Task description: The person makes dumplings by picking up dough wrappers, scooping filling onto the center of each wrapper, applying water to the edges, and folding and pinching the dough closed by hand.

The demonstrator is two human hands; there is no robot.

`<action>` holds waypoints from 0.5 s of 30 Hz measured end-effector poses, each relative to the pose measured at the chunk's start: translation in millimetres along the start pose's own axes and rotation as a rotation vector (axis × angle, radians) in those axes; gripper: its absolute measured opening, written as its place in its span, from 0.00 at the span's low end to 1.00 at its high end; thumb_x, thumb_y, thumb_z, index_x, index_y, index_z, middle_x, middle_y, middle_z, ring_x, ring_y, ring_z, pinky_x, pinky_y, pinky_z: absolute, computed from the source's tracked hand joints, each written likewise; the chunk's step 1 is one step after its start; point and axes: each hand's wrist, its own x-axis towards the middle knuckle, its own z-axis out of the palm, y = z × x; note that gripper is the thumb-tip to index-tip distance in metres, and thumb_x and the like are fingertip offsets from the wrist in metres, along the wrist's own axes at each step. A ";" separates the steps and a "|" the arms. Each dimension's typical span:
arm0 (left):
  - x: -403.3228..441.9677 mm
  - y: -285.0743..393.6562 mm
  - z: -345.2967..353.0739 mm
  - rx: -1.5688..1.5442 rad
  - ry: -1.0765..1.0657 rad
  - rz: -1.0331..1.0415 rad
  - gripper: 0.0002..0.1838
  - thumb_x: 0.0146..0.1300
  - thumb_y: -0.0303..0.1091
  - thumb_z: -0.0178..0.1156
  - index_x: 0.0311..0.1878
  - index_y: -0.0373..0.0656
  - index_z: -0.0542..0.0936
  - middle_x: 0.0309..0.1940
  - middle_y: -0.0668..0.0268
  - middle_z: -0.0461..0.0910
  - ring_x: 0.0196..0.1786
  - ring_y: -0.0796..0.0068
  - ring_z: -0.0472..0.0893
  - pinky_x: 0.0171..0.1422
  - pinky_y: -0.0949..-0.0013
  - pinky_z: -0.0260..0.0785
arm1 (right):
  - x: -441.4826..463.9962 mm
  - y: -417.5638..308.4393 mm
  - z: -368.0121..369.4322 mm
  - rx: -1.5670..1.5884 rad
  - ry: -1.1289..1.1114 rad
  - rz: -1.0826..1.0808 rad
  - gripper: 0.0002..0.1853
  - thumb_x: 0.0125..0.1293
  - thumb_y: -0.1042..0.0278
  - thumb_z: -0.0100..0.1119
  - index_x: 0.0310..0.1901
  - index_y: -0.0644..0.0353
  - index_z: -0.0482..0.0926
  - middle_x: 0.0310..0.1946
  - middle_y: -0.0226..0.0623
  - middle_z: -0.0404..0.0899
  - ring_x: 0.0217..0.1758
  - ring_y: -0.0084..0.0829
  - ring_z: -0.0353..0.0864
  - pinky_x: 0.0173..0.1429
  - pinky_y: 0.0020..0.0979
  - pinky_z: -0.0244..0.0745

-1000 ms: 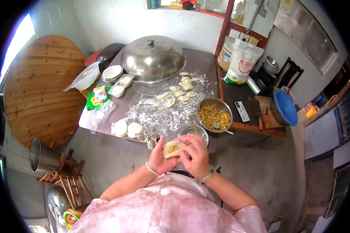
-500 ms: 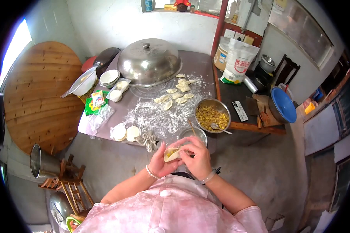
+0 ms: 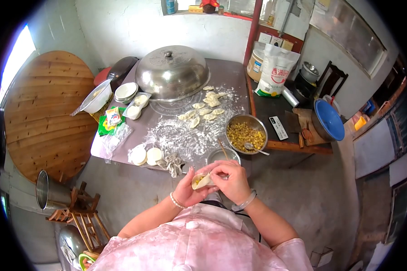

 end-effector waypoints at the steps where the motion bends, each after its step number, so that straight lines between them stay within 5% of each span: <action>1: 0.1 0.4 2.1 0.007 -0.009 0.002 0.38 0.68 0.62 0.38 0.72 0.43 0.53 0.66 0.62 0.61 0.68 0.68 0.62 0.70 0.61 0.57 | 0.2 -4.3 -1.1 -0.011 -0.003 -0.004 0.04 0.51 0.73 0.64 0.24 0.62 0.78 0.28 0.35 0.82 0.36 0.35 0.82 0.58 0.36 0.65; 6: -0.2 0.2 4.5 -0.069 -0.013 0.006 0.37 0.67 0.58 0.45 0.72 0.45 0.53 0.65 0.62 0.63 0.67 0.68 0.63 0.68 0.62 0.58 | -8.6 -2.2 0.6 -0.019 0.024 0.041 0.04 0.52 0.76 0.63 0.29 0.61 0.77 0.26 0.32 0.81 0.28 0.27 0.79 0.61 0.36 0.63; 12: -1.7 1.9 9.5 0.147 0.123 0.125 0.38 0.56 0.33 0.66 0.68 0.43 0.59 0.58 0.61 0.70 0.61 0.65 0.71 0.66 0.58 0.63 | -12.2 7.6 1.6 0.022 0.119 -0.053 0.13 0.54 0.82 0.60 0.42 0.63 0.74 0.30 0.31 0.79 0.34 0.20 0.77 0.55 0.30 0.68; 15: 0.0 -2.3 6.5 0.277 0.206 0.164 0.27 0.56 0.22 0.64 0.60 0.41 0.68 0.55 0.62 0.73 0.54 0.68 0.76 0.58 0.64 0.72 | -14.3 7.8 1.6 0.083 0.127 -0.009 0.16 0.54 0.83 0.59 0.45 0.65 0.72 0.31 0.32 0.78 0.37 0.20 0.77 0.54 0.27 0.68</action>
